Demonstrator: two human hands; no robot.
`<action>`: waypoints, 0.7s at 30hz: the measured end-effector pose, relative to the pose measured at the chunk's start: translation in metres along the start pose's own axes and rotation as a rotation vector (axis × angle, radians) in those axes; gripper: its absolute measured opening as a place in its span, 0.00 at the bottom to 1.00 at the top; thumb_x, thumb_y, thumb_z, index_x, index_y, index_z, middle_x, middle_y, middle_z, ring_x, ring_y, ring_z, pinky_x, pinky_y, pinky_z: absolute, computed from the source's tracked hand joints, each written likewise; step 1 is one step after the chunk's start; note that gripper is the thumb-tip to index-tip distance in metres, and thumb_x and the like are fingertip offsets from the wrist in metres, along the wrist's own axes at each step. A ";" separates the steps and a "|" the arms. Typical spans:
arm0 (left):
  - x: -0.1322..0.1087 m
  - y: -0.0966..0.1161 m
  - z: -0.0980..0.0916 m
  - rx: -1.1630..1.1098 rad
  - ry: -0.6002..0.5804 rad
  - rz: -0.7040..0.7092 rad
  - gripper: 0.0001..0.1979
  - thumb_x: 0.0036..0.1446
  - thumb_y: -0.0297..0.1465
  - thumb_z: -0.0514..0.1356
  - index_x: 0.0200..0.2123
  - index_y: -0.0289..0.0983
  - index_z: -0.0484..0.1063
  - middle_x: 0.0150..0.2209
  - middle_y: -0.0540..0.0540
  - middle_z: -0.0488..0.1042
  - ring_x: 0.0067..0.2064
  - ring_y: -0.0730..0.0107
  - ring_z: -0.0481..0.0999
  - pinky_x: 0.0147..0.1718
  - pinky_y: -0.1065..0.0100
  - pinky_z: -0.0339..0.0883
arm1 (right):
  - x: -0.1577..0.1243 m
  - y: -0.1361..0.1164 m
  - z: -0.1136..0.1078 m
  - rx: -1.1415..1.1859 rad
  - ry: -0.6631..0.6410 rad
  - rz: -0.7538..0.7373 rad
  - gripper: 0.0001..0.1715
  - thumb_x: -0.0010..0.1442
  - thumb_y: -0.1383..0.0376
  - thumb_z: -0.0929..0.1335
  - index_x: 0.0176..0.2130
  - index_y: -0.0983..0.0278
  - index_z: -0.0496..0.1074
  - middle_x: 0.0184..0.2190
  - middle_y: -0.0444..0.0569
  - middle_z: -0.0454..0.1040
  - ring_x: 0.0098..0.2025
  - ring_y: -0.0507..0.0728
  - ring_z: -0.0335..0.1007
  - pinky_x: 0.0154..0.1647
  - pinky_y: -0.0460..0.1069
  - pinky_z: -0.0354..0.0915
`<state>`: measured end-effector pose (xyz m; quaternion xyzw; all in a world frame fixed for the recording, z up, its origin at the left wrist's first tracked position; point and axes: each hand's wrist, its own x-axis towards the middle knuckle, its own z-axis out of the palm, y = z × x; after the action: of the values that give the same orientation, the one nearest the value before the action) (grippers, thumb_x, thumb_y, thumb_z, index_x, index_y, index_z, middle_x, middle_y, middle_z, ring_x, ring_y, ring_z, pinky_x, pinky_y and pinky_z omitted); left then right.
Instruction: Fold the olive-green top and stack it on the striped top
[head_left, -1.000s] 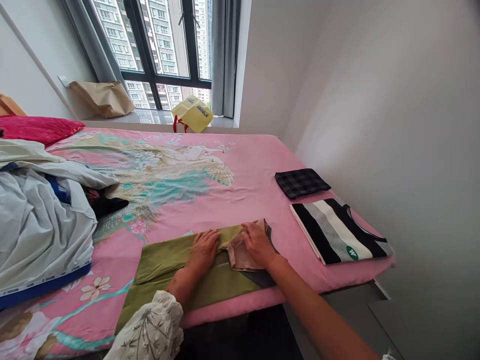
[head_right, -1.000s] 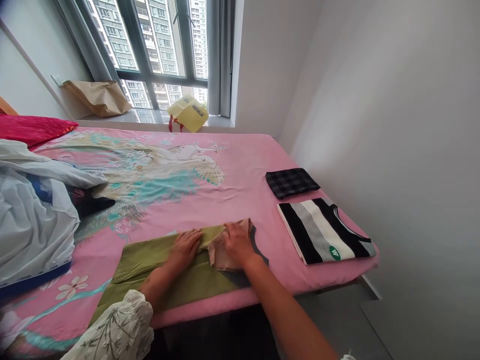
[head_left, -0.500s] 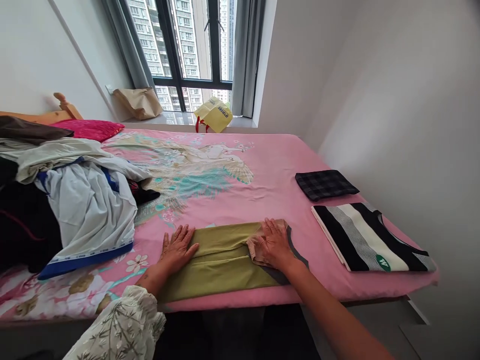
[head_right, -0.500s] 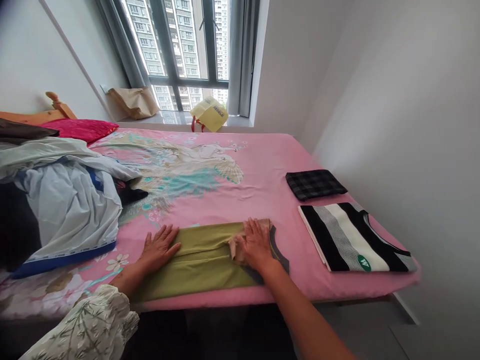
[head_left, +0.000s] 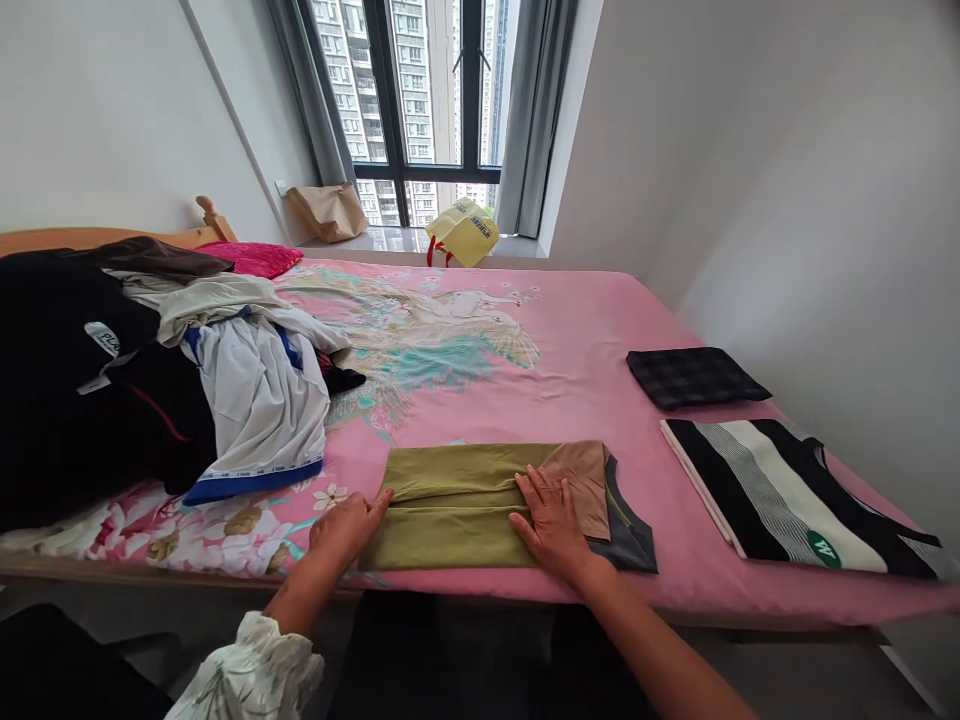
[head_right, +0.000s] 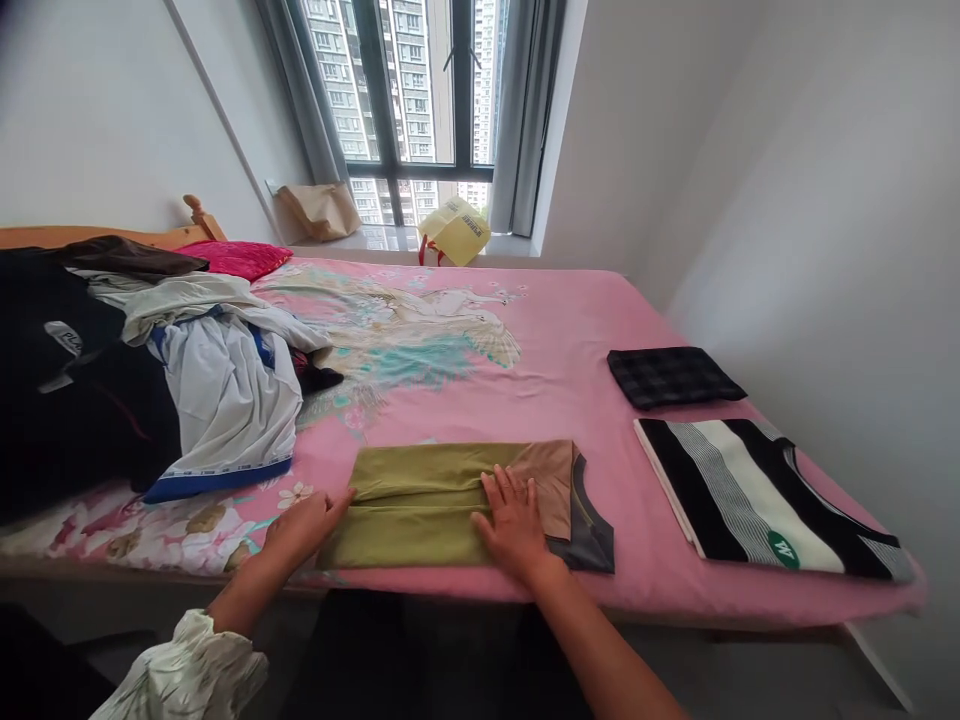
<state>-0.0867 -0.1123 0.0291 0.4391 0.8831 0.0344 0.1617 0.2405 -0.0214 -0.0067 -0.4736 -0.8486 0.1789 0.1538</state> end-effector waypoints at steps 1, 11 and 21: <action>0.001 0.003 0.000 -0.003 -0.008 -0.014 0.34 0.51 0.59 0.43 0.28 0.35 0.72 0.35 0.30 0.77 0.42 0.38 0.75 0.38 0.51 0.64 | -0.003 0.001 0.003 0.069 0.077 0.008 0.33 0.64 0.52 0.57 0.63 0.63 0.55 0.65 0.52 0.52 0.68 0.60 0.42 0.67 0.65 0.34; 0.016 0.015 0.006 -0.212 -0.086 0.095 0.24 0.55 0.47 0.45 0.27 0.37 0.72 0.28 0.44 0.77 0.35 0.58 0.77 0.29 0.67 0.62 | -0.019 0.015 -0.022 0.198 0.426 0.062 0.22 0.62 0.64 0.56 0.51 0.66 0.66 0.54 0.55 0.67 0.60 0.59 0.57 0.63 0.57 0.52; 0.012 0.018 0.013 -0.140 -0.018 0.047 0.31 0.57 0.51 0.39 0.39 0.36 0.72 0.42 0.31 0.76 0.46 0.42 0.74 0.40 0.56 0.64 | -0.045 0.022 -0.032 -0.117 -0.012 0.208 0.28 0.60 0.61 0.60 0.59 0.63 0.62 0.65 0.52 0.54 0.67 0.63 0.44 0.66 0.67 0.35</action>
<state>-0.0752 -0.0930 0.0175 0.4476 0.8665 0.0961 0.1990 0.2931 -0.0445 0.0080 -0.5663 -0.8046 0.1467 0.1015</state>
